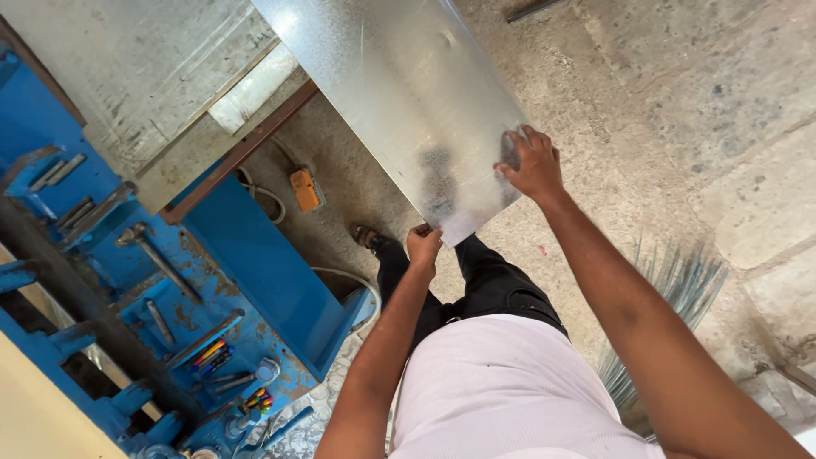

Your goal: The person repeatedly feeds a rectangular metal sheet into a blue industrial bending machine, guiding it through the rollers to create a curved profile. After each pass, the person removes the sheet, flips it over, and reinserts it into the machine to continue the bending process. The task involves handling the metal sheet by hand and operating the machine's manual controls.

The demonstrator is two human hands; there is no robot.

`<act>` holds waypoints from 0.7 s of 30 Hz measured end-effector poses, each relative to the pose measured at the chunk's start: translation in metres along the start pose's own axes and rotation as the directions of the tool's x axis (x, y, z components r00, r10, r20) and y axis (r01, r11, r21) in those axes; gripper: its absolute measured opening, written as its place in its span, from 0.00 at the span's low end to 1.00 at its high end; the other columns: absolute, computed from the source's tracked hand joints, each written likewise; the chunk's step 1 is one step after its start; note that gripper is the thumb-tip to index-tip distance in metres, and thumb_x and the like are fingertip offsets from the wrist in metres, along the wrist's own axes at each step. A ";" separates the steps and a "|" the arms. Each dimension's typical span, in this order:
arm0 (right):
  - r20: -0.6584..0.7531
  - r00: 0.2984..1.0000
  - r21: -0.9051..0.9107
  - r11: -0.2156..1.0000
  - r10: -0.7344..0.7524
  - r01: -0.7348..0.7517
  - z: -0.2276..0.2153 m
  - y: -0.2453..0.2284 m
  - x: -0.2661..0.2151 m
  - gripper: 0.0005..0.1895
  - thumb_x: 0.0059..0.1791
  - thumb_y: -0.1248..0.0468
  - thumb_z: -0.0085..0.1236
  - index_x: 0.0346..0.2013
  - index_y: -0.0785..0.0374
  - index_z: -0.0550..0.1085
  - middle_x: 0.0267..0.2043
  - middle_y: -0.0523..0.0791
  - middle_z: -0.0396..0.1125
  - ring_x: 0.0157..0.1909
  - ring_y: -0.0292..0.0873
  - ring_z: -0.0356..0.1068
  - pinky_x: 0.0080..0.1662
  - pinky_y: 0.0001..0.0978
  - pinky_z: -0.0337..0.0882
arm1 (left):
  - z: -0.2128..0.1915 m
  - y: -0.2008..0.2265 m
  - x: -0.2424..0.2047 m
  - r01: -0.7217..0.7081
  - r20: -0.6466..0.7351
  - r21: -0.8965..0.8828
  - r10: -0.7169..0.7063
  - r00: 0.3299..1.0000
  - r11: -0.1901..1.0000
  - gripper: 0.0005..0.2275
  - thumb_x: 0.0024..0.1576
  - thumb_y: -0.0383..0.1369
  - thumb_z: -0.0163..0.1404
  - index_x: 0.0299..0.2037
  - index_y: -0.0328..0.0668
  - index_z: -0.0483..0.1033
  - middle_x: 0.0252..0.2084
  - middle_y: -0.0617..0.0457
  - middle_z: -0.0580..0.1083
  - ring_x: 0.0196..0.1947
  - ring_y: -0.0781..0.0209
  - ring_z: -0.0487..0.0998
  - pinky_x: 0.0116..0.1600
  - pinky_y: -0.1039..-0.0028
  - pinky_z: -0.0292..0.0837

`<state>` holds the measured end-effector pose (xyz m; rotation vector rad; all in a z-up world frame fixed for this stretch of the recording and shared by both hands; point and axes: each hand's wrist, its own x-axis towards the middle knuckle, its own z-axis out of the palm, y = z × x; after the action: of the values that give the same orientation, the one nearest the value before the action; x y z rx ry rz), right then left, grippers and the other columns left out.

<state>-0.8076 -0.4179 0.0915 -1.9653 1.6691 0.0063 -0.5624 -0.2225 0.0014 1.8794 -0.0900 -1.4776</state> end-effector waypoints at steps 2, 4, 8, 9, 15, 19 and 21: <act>-0.008 0.994 0.045 0.993 0.107 -0.107 0.007 0.008 -0.008 0.45 0.46 0.45 0.68 0.72 0.53 0.60 0.76 0.50 0.48 0.77 0.54 0.45 0.69 0.62 0.53 | 0.002 -0.002 -0.003 0.014 -0.004 -0.011 -0.014 1.000 1.000 0.22 0.51 0.26 0.57 0.55 0.28 0.68 0.46 0.44 0.75 0.41 0.57 0.76 0.43 0.69 0.75; -0.016 0.980 0.096 0.976 0.199 -0.197 0.014 0.014 -0.011 0.46 0.47 0.45 0.67 0.73 0.56 0.59 0.77 0.51 0.48 0.77 0.55 0.44 0.70 0.60 0.53 | 0.006 0.002 -0.002 0.046 -0.029 0.030 -0.046 0.999 0.998 0.23 0.49 0.26 0.57 0.55 0.31 0.67 0.47 0.44 0.74 0.41 0.57 0.76 0.43 0.68 0.75; -0.011 0.958 0.119 0.952 0.285 -0.282 0.029 0.019 -0.017 0.48 0.47 0.46 0.66 0.74 0.60 0.56 0.77 0.52 0.46 0.77 0.56 0.44 0.71 0.57 0.52 | 0.014 0.011 -0.004 0.058 -0.110 0.148 -0.042 0.993 0.987 0.25 0.46 0.27 0.58 0.54 0.32 0.64 0.45 0.43 0.72 0.42 0.55 0.73 0.46 0.66 0.71; -0.009 0.957 0.102 0.953 0.289 -0.286 0.030 0.019 -0.017 0.48 0.47 0.46 0.65 0.74 0.60 0.55 0.77 0.52 0.45 0.76 0.55 0.44 0.70 0.57 0.51 | 0.016 0.012 -0.006 0.076 -0.118 0.144 -0.059 0.991 0.987 0.25 0.46 0.27 0.57 0.53 0.33 0.64 0.44 0.44 0.72 0.41 0.55 0.73 0.46 0.65 0.71; -0.044 0.937 0.134 0.931 0.347 -0.338 0.023 0.005 -0.012 0.42 0.49 0.46 0.64 0.71 0.62 0.60 0.74 0.53 0.50 0.74 0.56 0.49 0.70 0.56 0.54 | 0.021 0.032 -0.024 0.064 -0.121 0.116 -0.050 0.991 0.991 0.23 0.45 0.29 0.57 0.50 0.33 0.64 0.44 0.43 0.71 0.44 0.53 0.71 0.50 0.63 0.69; -0.028 0.902 0.135 0.896 0.431 -0.424 0.012 0.007 -0.010 0.36 0.48 0.47 0.65 0.66 0.58 0.66 0.70 0.51 0.57 0.70 0.53 0.56 0.66 0.55 0.60 | 0.023 0.056 -0.051 0.112 -0.086 0.093 -0.104 0.991 0.989 0.23 0.46 0.31 0.56 0.51 0.34 0.64 0.46 0.42 0.69 0.47 0.50 0.69 0.51 0.60 0.67; -0.074 0.903 0.156 0.899 0.423 -0.408 0.003 0.016 -0.007 0.34 0.48 0.49 0.66 0.63 0.59 0.69 0.66 0.52 0.61 0.66 0.55 0.60 0.61 0.54 0.64 | 0.024 0.068 -0.070 0.056 -0.044 0.082 -0.053 0.998 0.995 0.22 0.49 0.33 0.56 0.52 0.35 0.66 0.48 0.43 0.71 0.50 0.51 0.70 0.54 0.61 0.66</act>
<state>-0.8231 -0.4111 0.0844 -1.4980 2.0738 -0.0529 -0.5815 -0.2511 0.0959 1.9932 -0.0821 -1.4903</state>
